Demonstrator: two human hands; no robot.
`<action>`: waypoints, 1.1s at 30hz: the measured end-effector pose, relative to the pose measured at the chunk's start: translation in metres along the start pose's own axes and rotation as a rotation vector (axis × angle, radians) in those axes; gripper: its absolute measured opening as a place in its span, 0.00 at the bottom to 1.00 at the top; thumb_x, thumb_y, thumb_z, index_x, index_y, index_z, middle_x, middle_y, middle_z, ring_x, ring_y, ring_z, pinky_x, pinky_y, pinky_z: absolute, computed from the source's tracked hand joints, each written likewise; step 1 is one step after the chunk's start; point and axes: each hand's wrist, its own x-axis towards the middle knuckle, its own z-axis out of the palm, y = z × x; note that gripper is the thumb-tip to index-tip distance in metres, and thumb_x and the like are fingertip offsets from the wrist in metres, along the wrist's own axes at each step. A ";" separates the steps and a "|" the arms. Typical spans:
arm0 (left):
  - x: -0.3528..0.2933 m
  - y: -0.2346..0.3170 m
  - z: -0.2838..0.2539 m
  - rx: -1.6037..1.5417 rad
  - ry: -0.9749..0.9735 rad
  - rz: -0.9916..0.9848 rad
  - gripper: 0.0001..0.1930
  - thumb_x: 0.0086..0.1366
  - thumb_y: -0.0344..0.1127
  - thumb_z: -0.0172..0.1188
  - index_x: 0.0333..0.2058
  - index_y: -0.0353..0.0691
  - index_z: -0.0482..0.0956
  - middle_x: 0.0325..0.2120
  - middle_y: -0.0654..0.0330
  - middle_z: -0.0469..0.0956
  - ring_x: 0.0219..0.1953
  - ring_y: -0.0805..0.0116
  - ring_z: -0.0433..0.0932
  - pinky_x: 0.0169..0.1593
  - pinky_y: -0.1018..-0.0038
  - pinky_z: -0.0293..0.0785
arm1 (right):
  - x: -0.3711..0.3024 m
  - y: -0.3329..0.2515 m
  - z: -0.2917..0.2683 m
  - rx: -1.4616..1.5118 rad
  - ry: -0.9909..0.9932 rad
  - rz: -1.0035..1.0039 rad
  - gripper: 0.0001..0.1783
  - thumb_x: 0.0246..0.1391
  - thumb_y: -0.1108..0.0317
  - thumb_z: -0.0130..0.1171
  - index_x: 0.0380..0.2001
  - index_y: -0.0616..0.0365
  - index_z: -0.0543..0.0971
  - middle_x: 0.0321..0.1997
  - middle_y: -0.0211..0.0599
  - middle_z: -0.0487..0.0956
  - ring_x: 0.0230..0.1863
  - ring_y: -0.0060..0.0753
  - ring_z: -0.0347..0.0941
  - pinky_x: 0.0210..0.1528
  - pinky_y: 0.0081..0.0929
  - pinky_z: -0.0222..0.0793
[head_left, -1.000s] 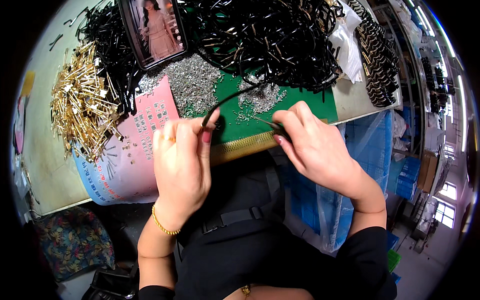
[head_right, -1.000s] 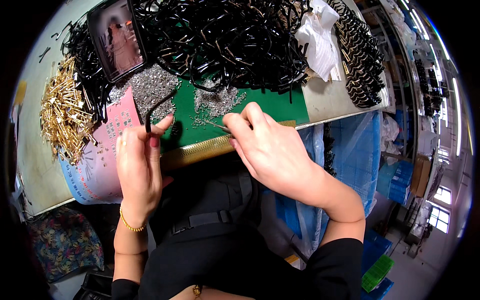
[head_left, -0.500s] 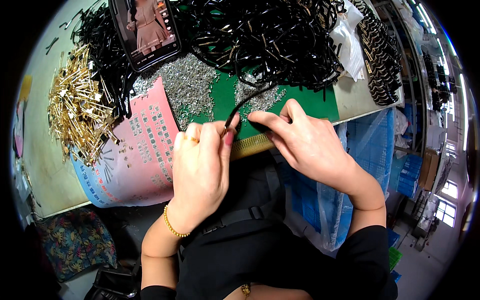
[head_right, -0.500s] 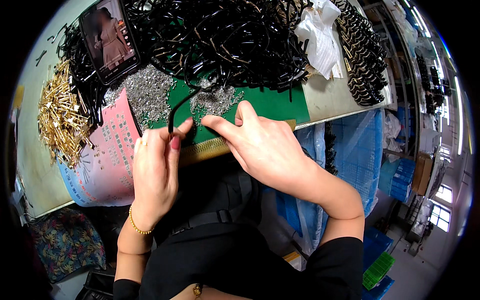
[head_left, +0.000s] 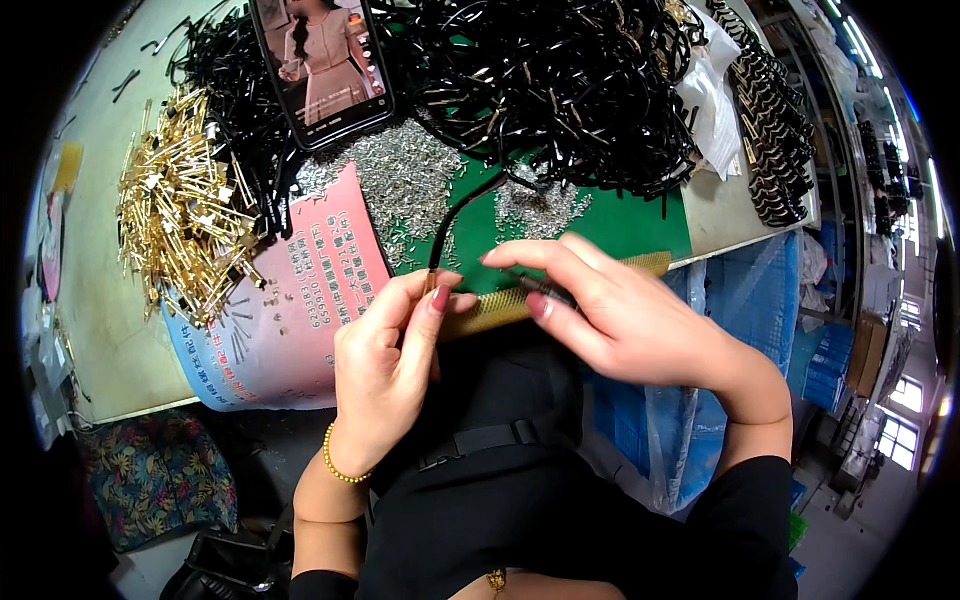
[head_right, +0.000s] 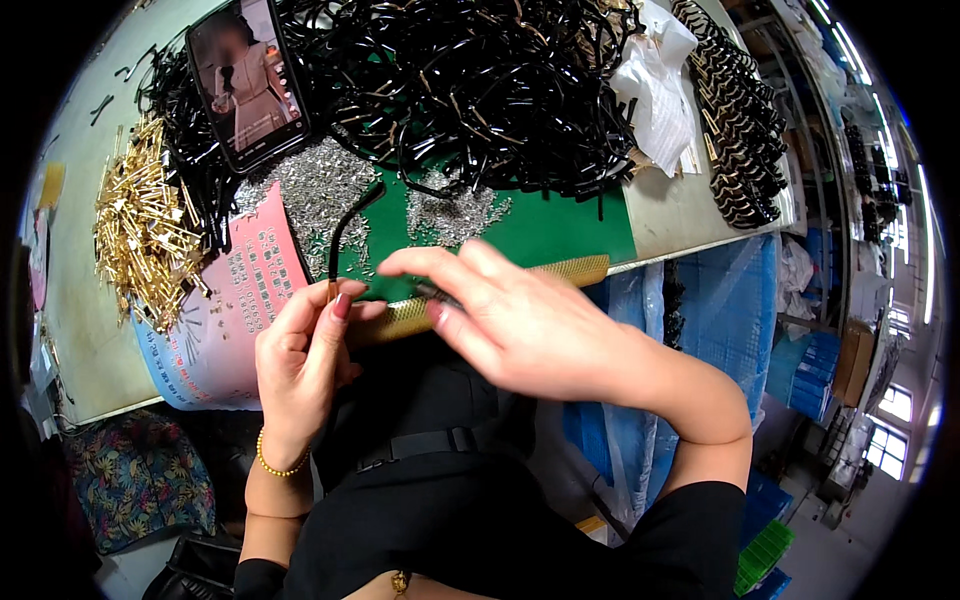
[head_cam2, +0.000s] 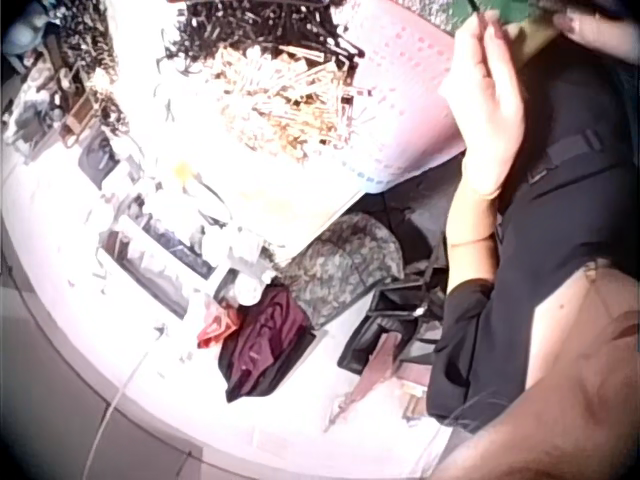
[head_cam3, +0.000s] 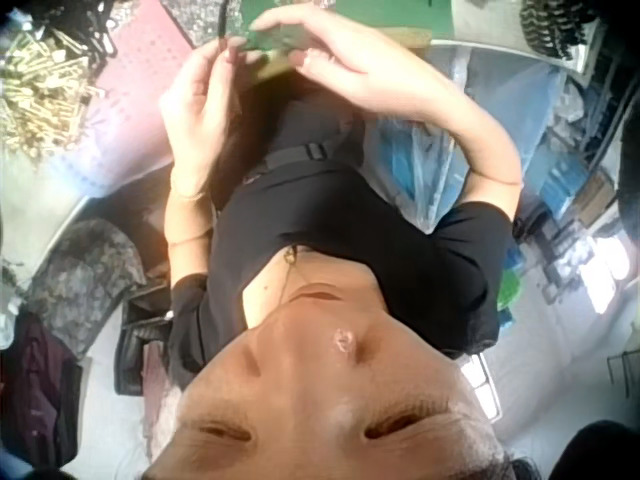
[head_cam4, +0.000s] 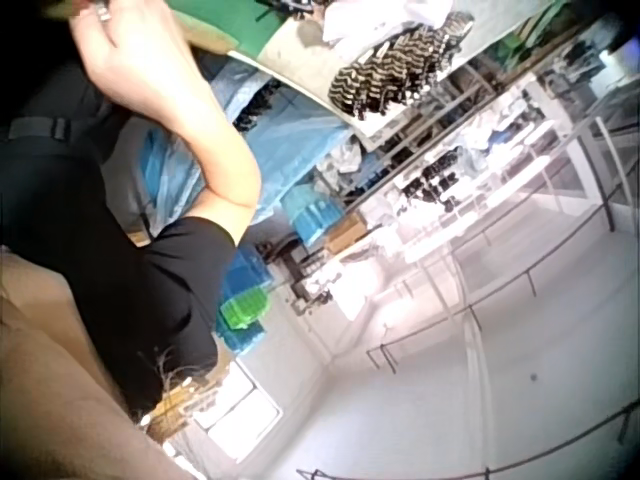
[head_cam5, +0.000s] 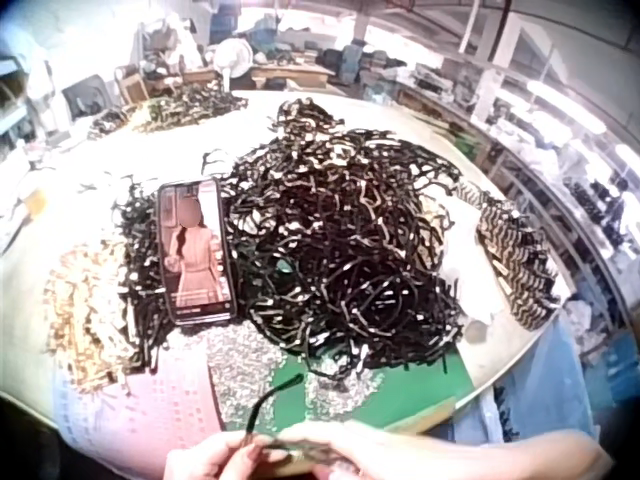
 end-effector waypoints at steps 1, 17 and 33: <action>0.000 -0.003 0.000 0.001 0.014 0.025 0.10 0.76 0.31 0.56 0.49 0.34 0.82 0.33 0.60 0.89 0.18 0.84 0.72 0.23 0.81 0.70 | 0.002 -0.012 -0.005 0.268 -0.104 0.074 0.25 0.70 0.65 0.48 0.68 0.47 0.63 0.40 0.42 0.74 0.29 0.37 0.79 0.36 0.35 0.78; 0.004 -0.017 0.011 0.422 0.147 0.453 0.12 0.69 0.25 0.61 0.50 0.33 0.81 0.29 0.54 0.86 0.25 0.62 0.84 0.29 0.71 0.78 | 0.012 -0.024 -0.004 0.767 -0.244 0.269 0.26 0.73 0.66 0.42 0.69 0.54 0.54 0.36 0.32 0.68 0.20 0.19 0.72 0.19 0.20 0.72; -0.008 -0.020 -0.065 0.207 0.654 0.460 0.14 0.75 0.23 0.48 0.56 0.31 0.73 0.47 0.52 0.80 0.35 0.72 0.77 0.41 0.74 0.77 | 0.084 -0.052 0.022 -0.320 0.130 -0.277 0.15 0.64 0.65 0.57 0.49 0.63 0.72 0.42 0.55 0.80 0.41 0.61 0.80 0.40 0.47 0.77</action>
